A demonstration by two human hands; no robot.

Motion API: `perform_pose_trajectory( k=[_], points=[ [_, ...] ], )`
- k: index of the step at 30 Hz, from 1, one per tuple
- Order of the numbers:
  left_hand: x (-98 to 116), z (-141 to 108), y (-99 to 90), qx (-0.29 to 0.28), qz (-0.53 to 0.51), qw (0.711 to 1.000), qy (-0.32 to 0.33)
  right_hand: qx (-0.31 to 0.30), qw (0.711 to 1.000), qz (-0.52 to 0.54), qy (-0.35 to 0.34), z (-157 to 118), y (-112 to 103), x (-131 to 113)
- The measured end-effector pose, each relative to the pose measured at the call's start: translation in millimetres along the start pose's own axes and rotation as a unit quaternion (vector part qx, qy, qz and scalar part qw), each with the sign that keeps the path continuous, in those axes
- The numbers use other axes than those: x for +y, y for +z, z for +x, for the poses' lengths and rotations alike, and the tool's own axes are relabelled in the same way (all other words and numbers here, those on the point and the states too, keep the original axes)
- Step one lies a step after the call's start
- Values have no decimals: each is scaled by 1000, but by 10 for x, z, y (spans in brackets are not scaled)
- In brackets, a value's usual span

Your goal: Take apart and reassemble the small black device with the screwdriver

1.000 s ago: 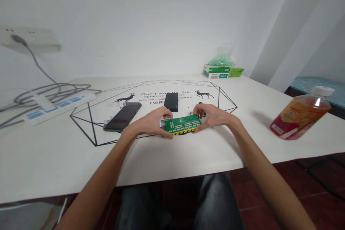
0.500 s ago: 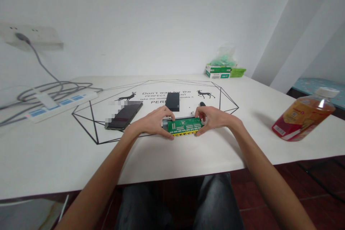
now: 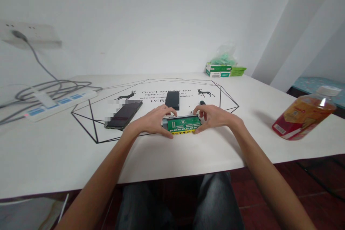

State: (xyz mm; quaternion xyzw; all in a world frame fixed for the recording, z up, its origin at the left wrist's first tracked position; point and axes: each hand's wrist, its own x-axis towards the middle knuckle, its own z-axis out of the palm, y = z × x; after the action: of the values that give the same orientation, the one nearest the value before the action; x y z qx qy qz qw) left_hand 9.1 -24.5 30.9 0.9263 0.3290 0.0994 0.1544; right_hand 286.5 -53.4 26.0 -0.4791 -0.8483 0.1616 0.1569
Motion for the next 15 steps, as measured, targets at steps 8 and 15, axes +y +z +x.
perform_pose_trajectory(
  k=[8, 15],
  points=[
    [2, -9, -11, 36, -47, 998, -21, 221, 951, -100, 190, 168, -39, 262],
    [-188, 70, 42, 126, -61, 988, -60, 156, 945, -120, 260, 364, 156, 576]
  ],
)
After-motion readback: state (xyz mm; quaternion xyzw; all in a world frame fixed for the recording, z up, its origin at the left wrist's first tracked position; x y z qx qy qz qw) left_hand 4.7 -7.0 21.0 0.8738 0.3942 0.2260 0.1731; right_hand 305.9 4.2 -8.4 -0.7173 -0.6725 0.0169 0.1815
